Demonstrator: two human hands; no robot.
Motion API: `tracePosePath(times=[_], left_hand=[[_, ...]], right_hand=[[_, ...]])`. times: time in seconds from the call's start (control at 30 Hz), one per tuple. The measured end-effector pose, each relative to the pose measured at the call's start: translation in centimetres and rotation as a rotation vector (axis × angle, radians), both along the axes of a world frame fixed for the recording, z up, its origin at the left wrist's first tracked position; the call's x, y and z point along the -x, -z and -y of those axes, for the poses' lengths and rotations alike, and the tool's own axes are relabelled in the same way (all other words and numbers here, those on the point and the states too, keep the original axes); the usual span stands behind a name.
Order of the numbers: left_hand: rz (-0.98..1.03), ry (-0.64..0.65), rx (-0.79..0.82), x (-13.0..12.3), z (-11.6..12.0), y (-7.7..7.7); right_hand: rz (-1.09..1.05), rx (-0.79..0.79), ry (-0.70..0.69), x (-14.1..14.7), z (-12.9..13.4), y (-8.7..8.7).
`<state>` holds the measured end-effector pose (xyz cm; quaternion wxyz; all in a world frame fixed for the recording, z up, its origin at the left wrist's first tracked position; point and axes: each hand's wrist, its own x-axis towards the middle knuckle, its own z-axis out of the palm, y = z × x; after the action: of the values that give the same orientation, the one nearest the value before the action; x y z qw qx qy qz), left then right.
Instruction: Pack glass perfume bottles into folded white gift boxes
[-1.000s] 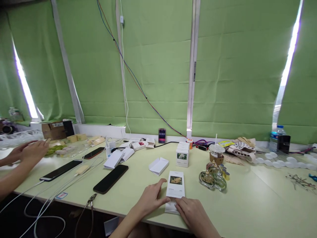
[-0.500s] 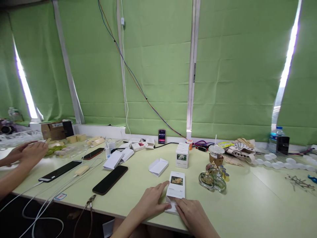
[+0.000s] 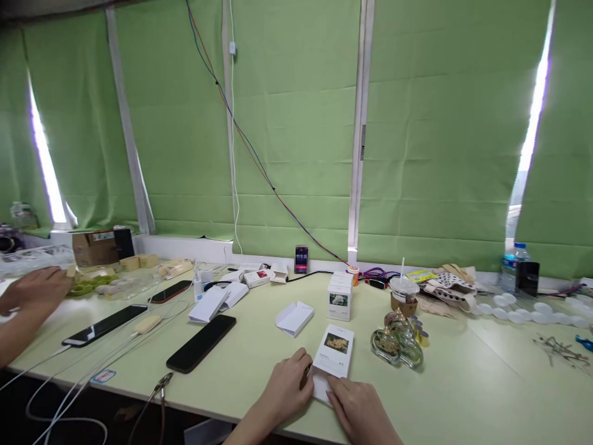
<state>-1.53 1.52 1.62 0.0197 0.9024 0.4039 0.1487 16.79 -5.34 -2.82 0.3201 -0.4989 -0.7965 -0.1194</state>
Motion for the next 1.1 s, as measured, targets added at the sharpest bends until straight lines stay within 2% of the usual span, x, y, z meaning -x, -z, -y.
tracePosePath(times=[0.17,0.33,0.47,0.6,0.73,0.9,1.0,1.1], left_hand=[[0.017,0.051,-0.024,0.2,-0.5,0.4],[0.048,0.154,-0.030,0.2,-0.4,0.1],[0.112,0.219,0.035,0.5,-0.4,-0.2],[0.177,0.252,0.104,0.7,-0.5,-0.2],[0.299,0.239,0.151,0.6,-0.8,-0.1],[0.488,0.268,0.189,0.7,-1.2,0.0],[0.556,0.290,0.200,0.8,-1.2,0.0],[0.578,0.268,0.219,0.9,-1.1,-0.2]], right_hand=[[0.010,0.000,0.104,-0.1,0.0,-0.1],[0.045,0.022,0.234,-0.5,0.0,0.1],[0.016,0.025,0.353,-0.6,-0.2,0.5],[-0.100,0.114,0.446,-0.5,-0.2,0.3],[-0.360,0.227,0.396,-1.0,-0.6,-0.1],[-0.577,0.408,0.202,-2.0,-0.9,-1.1],[-0.689,0.435,0.117,-2.1,-0.6,-1.5],[-0.707,0.412,0.135,-2.0,-0.3,-1.5]])
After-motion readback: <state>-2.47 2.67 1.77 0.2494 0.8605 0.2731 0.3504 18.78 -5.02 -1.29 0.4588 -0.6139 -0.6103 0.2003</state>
